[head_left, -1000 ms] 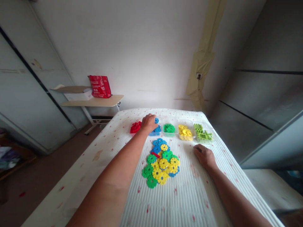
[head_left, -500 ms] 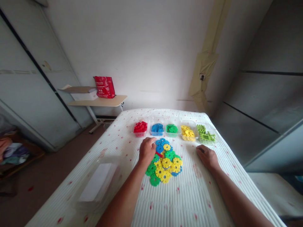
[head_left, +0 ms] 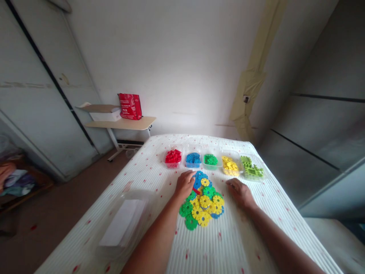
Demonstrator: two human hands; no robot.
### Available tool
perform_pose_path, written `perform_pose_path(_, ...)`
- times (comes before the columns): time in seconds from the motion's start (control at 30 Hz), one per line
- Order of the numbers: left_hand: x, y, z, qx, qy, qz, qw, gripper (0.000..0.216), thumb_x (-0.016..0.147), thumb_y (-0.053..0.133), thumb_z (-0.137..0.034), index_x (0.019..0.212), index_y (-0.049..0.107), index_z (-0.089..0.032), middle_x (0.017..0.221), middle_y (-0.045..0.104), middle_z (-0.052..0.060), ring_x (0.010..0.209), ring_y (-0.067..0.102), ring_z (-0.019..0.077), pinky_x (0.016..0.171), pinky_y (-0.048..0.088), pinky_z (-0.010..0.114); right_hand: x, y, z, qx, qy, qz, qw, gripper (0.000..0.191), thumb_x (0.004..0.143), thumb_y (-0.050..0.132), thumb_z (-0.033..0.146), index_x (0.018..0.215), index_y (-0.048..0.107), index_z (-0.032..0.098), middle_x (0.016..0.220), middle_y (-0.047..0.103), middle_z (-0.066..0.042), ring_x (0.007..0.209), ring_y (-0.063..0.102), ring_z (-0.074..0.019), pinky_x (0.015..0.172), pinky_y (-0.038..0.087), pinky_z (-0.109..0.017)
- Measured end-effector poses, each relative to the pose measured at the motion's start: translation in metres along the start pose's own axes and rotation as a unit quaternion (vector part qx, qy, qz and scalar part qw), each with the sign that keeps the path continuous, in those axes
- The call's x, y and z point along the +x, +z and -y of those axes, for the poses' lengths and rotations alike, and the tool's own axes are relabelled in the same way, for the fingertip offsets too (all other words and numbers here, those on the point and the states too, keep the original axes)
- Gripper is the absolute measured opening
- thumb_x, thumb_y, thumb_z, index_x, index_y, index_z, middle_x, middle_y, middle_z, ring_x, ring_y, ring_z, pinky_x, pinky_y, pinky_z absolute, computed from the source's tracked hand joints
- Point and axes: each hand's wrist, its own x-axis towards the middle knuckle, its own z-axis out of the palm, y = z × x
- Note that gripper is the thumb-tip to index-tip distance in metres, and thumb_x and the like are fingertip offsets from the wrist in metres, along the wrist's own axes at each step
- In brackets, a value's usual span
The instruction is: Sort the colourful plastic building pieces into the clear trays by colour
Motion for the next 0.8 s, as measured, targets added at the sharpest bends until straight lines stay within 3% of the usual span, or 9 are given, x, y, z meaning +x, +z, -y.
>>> perform_pose_path(0.17, 0.007, 0.005, 0.002, -0.008, -0.014, 0.017, 1.000, 0.038, 0.082, 0.043, -0.019, 0.116, 0.061, -0.021, 0.116, 0.065, 0.006, 0.110, 0.057, 0.0202, 0.103, 0.039, 0.037, 0.045, 0.045, 0.040, -0.004, -0.025, 0.047, 0.999, 0.033, 0.088, 0.036, 0.025, 0.106, 0.063, 0.020, 0.108, 0.066, -0.007, 0.100, 0.058, -0.0190, 0.089, 0.044, -0.030)
perform_pose_path(0.3, 0.008, 0.006, 0.003, -0.032, -0.025, 0.031, 0.999, 0.043, 0.082, 0.042, -0.019, 0.123, 0.055, -0.023, 0.114, 0.066, 0.005, 0.105, 0.060, 0.0186, 0.100, 0.042, 0.034, 0.065, 0.060, 0.057, -0.042, -0.026, 0.092, 0.995, 0.035, 0.087, 0.039, 0.022, 0.115, 0.060, 0.021, 0.115, 0.064, -0.005, 0.102, 0.055, -0.0195, 0.090, 0.042, -0.030)
perform_pose_path(0.5, -0.007, 0.007, -0.011, -0.164, -0.053, 0.083, 0.981, 0.043, 0.084, 0.042, -0.027, 0.125, 0.053, -0.023, 0.108, 0.069, 0.004, 0.100, 0.063, 0.0186, 0.093, 0.046, 0.033, 0.050, 0.043, 0.049, 0.019, -0.045, 0.113, 0.992, 0.029, 0.083, 0.044, 0.023, 0.099, 0.067, 0.018, 0.099, 0.068, -0.005, 0.093, 0.057, -0.0195, 0.087, 0.042, -0.031)
perform_pose_path(0.67, -0.021, 0.003, -0.031, -0.355, -0.076, 0.160, 0.918, 0.043, 0.084, 0.045, -0.034, 0.122, 0.055, -0.016, 0.109, 0.068, 0.009, 0.106, 0.061, 0.0216, 0.096, 0.043, 0.036, 0.021, 0.015, 0.030, 0.071, -0.028, 0.116, 0.990, 0.023, 0.077, 0.049, 0.024, 0.087, 0.069, 0.017, 0.089, 0.068, -0.006, 0.087, 0.060, -0.0199, 0.082, 0.045, -0.032)
perform_pose_path(0.73, -0.025, -0.001, -0.034, -0.400, -0.084, 0.158, 0.899, 0.042, 0.083, 0.048, -0.036, 0.118, 0.057, -0.016, 0.109, 0.068, 0.010, 0.106, 0.060, 0.0222, 0.097, 0.041, 0.037, 0.011, 0.004, 0.024, 0.082, -0.026, 0.133, 0.987, 0.023, 0.076, 0.049, 0.024, 0.085, 0.069, 0.017, 0.087, 0.068, -0.007, 0.084, 0.061, -0.0196, 0.078, 0.047, -0.031)
perform_pose_path(0.8, -0.027, -0.005, -0.034, -0.423, -0.106, 0.119, 0.892, 0.039, 0.081, 0.052, -0.038, 0.111, 0.061, -0.015, 0.108, 0.068, 0.012, 0.104, 0.061, 0.0230, 0.095, 0.043, 0.037, 0.004, -0.005, 0.023, 0.079, -0.028, 0.151, 0.985, 0.022, 0.077, 0.049, 0.024, 0.082, 0.069, 0.018, 0.085, 0.069, -0.006, 0.079, 0.062, -0.0187, 0.073, 0.048, -0.030)
